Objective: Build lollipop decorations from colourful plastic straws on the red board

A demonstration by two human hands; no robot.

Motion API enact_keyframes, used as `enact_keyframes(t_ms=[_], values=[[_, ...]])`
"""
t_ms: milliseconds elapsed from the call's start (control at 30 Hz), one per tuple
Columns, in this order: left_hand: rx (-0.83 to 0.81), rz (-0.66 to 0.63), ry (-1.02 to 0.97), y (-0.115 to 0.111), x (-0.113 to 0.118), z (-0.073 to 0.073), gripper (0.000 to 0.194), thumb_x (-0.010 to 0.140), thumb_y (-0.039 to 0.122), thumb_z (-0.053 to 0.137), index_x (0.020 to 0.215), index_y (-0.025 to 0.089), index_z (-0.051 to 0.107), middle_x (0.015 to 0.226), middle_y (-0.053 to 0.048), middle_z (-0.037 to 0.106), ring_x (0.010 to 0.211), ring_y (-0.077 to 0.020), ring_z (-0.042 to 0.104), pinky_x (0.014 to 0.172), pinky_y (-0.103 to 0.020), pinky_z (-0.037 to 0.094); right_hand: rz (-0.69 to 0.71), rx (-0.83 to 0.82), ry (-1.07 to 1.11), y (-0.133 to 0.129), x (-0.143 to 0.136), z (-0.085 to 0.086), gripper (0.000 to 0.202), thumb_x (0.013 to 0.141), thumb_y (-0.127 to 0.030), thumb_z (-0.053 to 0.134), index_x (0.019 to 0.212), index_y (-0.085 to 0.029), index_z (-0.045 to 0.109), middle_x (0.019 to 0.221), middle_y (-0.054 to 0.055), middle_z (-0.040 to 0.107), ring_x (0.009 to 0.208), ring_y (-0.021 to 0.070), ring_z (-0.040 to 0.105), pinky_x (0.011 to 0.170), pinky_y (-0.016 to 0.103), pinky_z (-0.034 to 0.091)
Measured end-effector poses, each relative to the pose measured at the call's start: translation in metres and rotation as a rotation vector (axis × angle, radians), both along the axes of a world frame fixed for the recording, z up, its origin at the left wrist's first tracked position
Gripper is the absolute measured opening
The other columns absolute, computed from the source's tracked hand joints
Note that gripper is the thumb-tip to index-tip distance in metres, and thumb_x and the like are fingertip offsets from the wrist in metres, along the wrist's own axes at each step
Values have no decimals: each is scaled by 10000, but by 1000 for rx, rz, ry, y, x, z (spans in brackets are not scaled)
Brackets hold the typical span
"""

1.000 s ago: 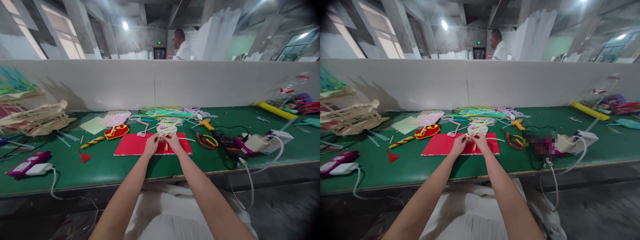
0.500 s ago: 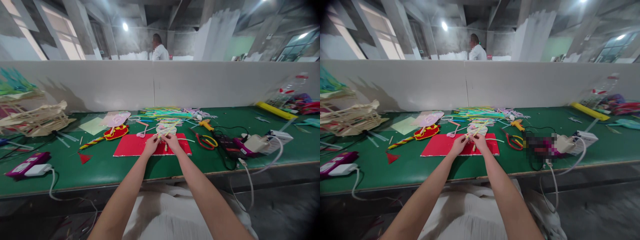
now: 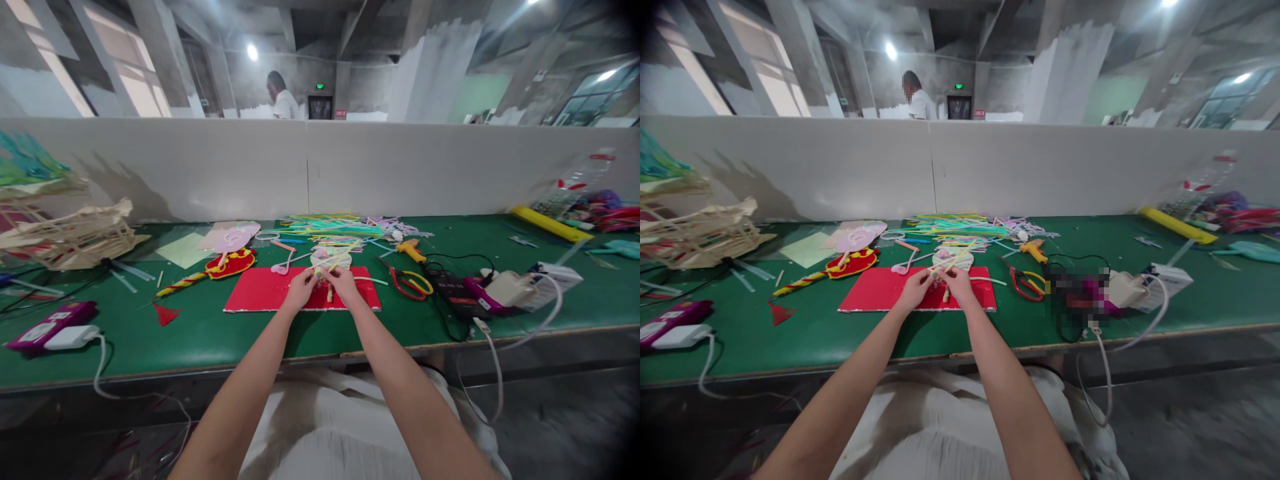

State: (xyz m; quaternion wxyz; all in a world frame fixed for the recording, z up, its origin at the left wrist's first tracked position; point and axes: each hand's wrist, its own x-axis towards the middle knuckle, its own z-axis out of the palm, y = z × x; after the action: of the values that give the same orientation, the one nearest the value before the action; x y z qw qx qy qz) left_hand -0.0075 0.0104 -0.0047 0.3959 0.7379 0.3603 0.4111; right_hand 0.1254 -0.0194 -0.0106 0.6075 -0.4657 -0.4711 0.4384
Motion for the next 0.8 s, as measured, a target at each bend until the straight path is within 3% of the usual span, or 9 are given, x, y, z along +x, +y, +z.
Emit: enact_keyframes(t_ms=[233, 400, 800], values=[[-39, -53, -5, 0, -3, 2, 246, 741, 354, 445, 614, 152, 504, 576, 6, 549, 577, -113, 513, 597, -222, 396, -55, 55, -65, 6, 1, -2, 309, 570, -470, 612, 606, -167, 562, 559, 8, 566, 508, 129, 511, 437, 235, 408], [34, 37, 26, -1, -1, 0, 214, 738, 349, 451, 675, 157, 520, 605, 14, 545, 580, -107, 491, 586, -215, 382, -35, 23, -47, 6, 2, -5, 320, 600, -482, 582, 631, -165, 555, 554, -8, 549, 411, 89, 440, 368, 218, 357], [95, 161, 81, 2, -4, -2, 202, 744, 328, 423, 641, 168, 492, 585, 16, 534, 583, -112, 489, 579, -215, 365, -129, 32, -99, 5, 0, -2, 331, 623, -490, 557, 561, -166, 540, 507, -20, 534, 385, 89, 418, 383, 220, 328]])
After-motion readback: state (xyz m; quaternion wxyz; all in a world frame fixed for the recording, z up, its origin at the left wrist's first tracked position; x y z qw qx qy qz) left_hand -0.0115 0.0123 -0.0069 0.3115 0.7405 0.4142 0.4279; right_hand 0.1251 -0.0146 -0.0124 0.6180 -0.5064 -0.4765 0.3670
